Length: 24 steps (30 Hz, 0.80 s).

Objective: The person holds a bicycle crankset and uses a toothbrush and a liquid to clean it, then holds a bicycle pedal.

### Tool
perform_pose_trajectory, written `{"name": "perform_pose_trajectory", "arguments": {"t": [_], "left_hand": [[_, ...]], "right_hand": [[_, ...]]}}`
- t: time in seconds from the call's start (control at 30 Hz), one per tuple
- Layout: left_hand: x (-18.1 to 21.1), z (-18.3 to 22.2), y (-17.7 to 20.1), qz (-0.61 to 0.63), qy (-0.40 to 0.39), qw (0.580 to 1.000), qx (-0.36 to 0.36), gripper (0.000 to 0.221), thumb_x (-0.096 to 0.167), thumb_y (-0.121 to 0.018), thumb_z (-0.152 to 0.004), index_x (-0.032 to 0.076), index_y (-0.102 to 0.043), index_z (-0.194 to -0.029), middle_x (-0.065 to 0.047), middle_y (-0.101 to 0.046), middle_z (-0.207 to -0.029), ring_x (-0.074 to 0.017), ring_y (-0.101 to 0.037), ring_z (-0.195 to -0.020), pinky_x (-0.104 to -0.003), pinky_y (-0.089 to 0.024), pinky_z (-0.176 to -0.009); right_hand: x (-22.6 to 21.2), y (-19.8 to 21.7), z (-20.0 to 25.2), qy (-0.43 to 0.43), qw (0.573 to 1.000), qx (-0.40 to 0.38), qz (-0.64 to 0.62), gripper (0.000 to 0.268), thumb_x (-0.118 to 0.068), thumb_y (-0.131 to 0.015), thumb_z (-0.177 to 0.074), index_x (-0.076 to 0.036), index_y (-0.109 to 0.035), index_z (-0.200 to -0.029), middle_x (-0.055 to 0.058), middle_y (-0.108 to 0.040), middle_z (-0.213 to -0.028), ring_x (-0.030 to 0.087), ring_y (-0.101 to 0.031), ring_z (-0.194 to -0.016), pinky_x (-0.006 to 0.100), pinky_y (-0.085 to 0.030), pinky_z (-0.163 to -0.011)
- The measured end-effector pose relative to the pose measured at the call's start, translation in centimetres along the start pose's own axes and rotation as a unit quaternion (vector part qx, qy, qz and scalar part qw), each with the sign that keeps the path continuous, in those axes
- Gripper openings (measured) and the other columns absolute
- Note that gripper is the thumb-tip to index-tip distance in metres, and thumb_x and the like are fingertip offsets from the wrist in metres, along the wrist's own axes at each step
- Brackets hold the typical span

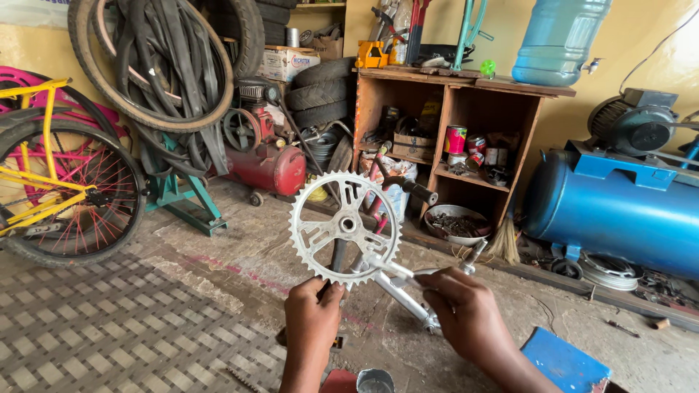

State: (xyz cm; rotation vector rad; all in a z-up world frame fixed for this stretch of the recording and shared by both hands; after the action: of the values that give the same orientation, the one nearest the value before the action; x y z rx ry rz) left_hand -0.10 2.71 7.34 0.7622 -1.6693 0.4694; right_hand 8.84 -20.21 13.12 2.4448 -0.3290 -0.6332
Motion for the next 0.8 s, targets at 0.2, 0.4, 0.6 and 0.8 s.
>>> {"name": "perform_pose_trajectory", "arguments": {"t": [0.2, 0.4, 0.6, 0.8], "left_hand": [[-0.8, -0.3, -0.6, 0.068, 0.014, 0.997, -0.024, 0.02, 0.011, -0.069, -0.091, -0.004, -0.072, -0.079, -0.005, -0.061, -0.053, -0.0103, -0.049, -0.044, -0.032, -0.035, -0.042], [-0.7, -0.2, -0.6, 0.07, 0.013, 0.997, -0.032, 0.02, 0.011, -0.07, -0.092, -0.004, -0.073, -0.079, -0.006, -0.058, -0.052, -0.0097, -0.047, -0.043, -0.03, -0.033, -0.041], [-0.7, -0.3, -0.6, 0.087, 0.042, 0.994, -0.049, 0.018, 0.009, -0.07, -0.092, -0.005, -0.073, -0.081, -0.006, -0.061, -0.054, -0.0102, -0.049, -0.043, -0.03, -0.031, -0.04], [-0.9, -0.7, 0.6, 0.041, 0.034, 0.993, -0.106, 0.019, 0.012, -0.07, -0.093, -0.001, -0.076, -0.081, -0.004, -0.057, -0.053, -0.0089, -0.047, -0.044, -0.029, -0.032, -0.041]], "right_hand": [[1.4, 1.1, -2.1, -0.103, 0.994, 0.019, 0.013, 0.023, -0.008, -0.068, -0.089, -0.008, -0.077, -0.11, 0.009, -0.076, -0.101, 0.02, -0.077, -0.072, 0.031, -0.063, -0.064], [-0.4, 0.4, -1.1, 0.037, 0.999, 0.004, -0.01, 0.013, -0.007, -0.068, -0.092, -0.008, -0.078, -0.099, 0.006, -0.079, -0.103, 0.017, -0.078, -0.08, 0.029, -0.062, -0.067], [1.3, 1.1, -2.4, -0.03, 0.999, -0.026, -0.023, 0.019, -0.008, -0.07, -0.087, -0.008, -0.078, -0.104, 0.006, -0.077, -0.098, 0.018, -0.078, -0.079, 0.03, -0.062, -0.07], [1.0, 4.0, -4.5, 0.129, 0.989, -0.073, -0.003, 0.007, -0.007, -0.072, -0.09, -0.009, -0.078, -0.094, 0.005, -0.079, -0.104, 0.018, -0.08, -0.086, 0.029, -0.063, -0.073]]}}
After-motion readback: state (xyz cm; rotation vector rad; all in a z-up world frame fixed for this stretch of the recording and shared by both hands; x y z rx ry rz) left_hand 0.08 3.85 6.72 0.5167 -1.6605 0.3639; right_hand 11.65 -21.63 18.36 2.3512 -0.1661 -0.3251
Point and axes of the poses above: each hand's wrist, its own z-axis away from the middle knuckle, its own y-axis out of the back of the hand, x = y × z, the point moved 7 cm from there along -z, towards the middle knuckle
